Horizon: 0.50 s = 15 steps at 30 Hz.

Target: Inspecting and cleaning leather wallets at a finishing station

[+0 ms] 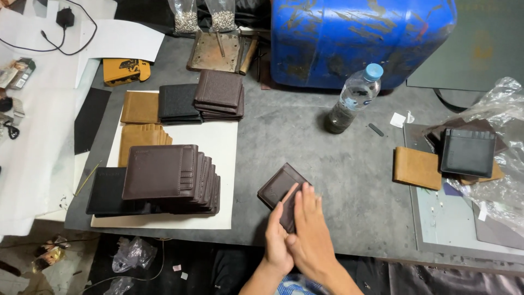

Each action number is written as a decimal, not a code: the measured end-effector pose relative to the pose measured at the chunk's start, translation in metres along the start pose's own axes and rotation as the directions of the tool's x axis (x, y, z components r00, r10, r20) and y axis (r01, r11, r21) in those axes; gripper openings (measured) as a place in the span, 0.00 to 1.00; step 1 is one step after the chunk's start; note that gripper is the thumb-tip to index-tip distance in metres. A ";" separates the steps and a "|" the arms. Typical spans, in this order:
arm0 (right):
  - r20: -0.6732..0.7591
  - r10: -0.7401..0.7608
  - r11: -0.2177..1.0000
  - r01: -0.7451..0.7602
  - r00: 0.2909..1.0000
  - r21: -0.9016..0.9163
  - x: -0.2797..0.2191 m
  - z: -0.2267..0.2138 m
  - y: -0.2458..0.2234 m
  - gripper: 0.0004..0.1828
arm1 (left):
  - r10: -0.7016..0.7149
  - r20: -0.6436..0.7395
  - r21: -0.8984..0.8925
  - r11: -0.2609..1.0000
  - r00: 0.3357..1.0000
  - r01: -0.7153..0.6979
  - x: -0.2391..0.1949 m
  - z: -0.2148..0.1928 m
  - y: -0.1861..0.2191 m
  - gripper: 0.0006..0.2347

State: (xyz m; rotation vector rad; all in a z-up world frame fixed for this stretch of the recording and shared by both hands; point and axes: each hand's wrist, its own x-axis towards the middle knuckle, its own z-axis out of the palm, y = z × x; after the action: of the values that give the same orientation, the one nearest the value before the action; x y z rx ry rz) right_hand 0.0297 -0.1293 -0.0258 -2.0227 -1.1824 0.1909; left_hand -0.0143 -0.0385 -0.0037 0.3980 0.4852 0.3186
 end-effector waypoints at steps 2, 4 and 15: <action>-0.015 0.157 0.986 -0.156 0.988 0.063 0.012 -0.008 0.005 0.53 | 0.049 -0.024 0.082 0.996 0.999 -0.047 -0.004 0.002 -0.009 0.25; -0.024 0.307 0.945 -0.302 0.951 0.130 0.017 -0.014 0.011 0.57 | 0.103 -0.040 0.169 0.981 0.994 -0.094 -0.007 0.013 -0.007 0.25; 0.105 0.557 0.600 -0.486 0.824 0.635 -0.007 -0.047 0.024 0.15 | 0.307 -0.372 0.596 0.802 0.876 -0.028 0.022 0.001 0.013 0.22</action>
State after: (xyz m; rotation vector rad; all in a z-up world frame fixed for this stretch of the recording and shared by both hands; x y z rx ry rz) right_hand 0.0644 -0.1664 -0.0115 -1.6547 -0.3164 0.6804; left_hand 0.0017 -0.0190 -0.0052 0.9831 1.0226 0.4455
